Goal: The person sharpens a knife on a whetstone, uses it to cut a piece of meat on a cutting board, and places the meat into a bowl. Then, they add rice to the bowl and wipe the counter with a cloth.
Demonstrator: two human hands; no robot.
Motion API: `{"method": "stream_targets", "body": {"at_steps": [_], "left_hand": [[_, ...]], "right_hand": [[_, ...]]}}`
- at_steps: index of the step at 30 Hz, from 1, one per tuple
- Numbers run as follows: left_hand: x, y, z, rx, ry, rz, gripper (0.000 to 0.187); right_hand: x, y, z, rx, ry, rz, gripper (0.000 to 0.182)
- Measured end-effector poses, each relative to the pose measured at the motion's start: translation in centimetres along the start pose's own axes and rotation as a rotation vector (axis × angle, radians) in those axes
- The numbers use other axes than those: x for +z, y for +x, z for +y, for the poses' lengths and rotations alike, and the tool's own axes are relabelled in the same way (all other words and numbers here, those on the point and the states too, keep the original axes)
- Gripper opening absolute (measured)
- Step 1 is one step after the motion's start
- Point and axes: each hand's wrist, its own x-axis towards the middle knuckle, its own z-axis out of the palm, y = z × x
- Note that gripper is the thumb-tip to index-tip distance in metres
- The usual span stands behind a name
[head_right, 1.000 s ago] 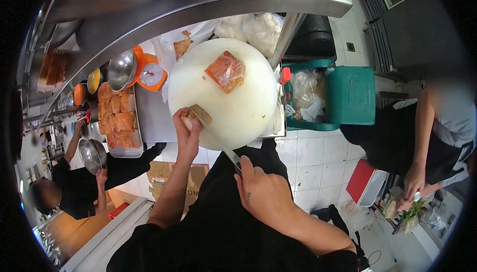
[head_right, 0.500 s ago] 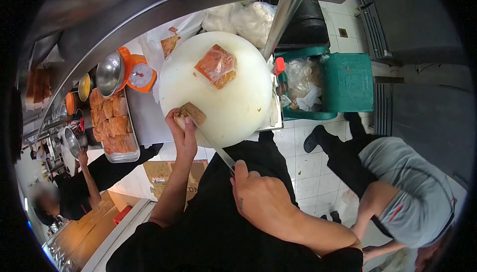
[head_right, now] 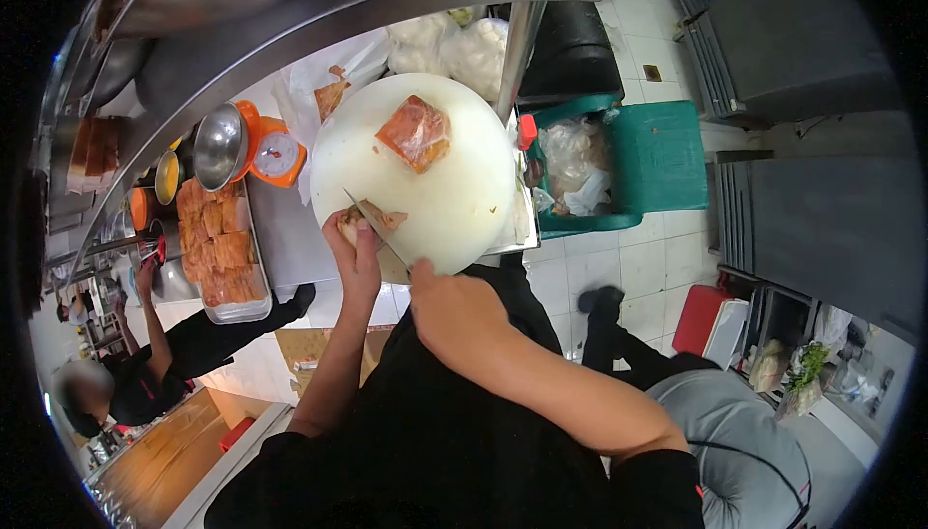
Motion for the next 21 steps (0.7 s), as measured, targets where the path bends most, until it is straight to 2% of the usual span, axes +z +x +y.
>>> {"method": "stream_targets", "body": {"at_steps": [3, 9, 12, 15, 18, 21], "left_hand": [[0.2, -0.1, -0.2, -0.028, -0.056, 0.007, 0.046], [0.0, 0.0, -0.6, -0.03, -0.054, -0.014, 0.046], [-0.1, 0.0, -0.8, -0.033, -0.055, -0.024, 0.047], [0.0, 0.0, -0.8, -0.026, -0.061, -0.004, 0.049], [0.2, 0.2, -0.3, -0.012, -0.108, 0.004, 0.052], [-0.1, 0.5, -0.7, 0.002, -0.104, 0.002, 0.052]], "right_hand": [[-3.7, -2.9, -1.4, 0.129, 0.002, -0.175, 0.013], [3.2, 3.3, 1.2, -0.033, -0.024, 0.036, 0.023], [1.6, 1.8, 0.7, 0.018, 0.002, -0.023, 0.022], [-2.3, -0.8, -0.8, 0.188, 0.056, -0.223, 0.022], [2.5, 3.4, 1.6, 0.097, -0.018, -0.107, 0.019], [5.8, 7.3, 2.6, 0.043, 0.0, -0.045, 0.026]]}}
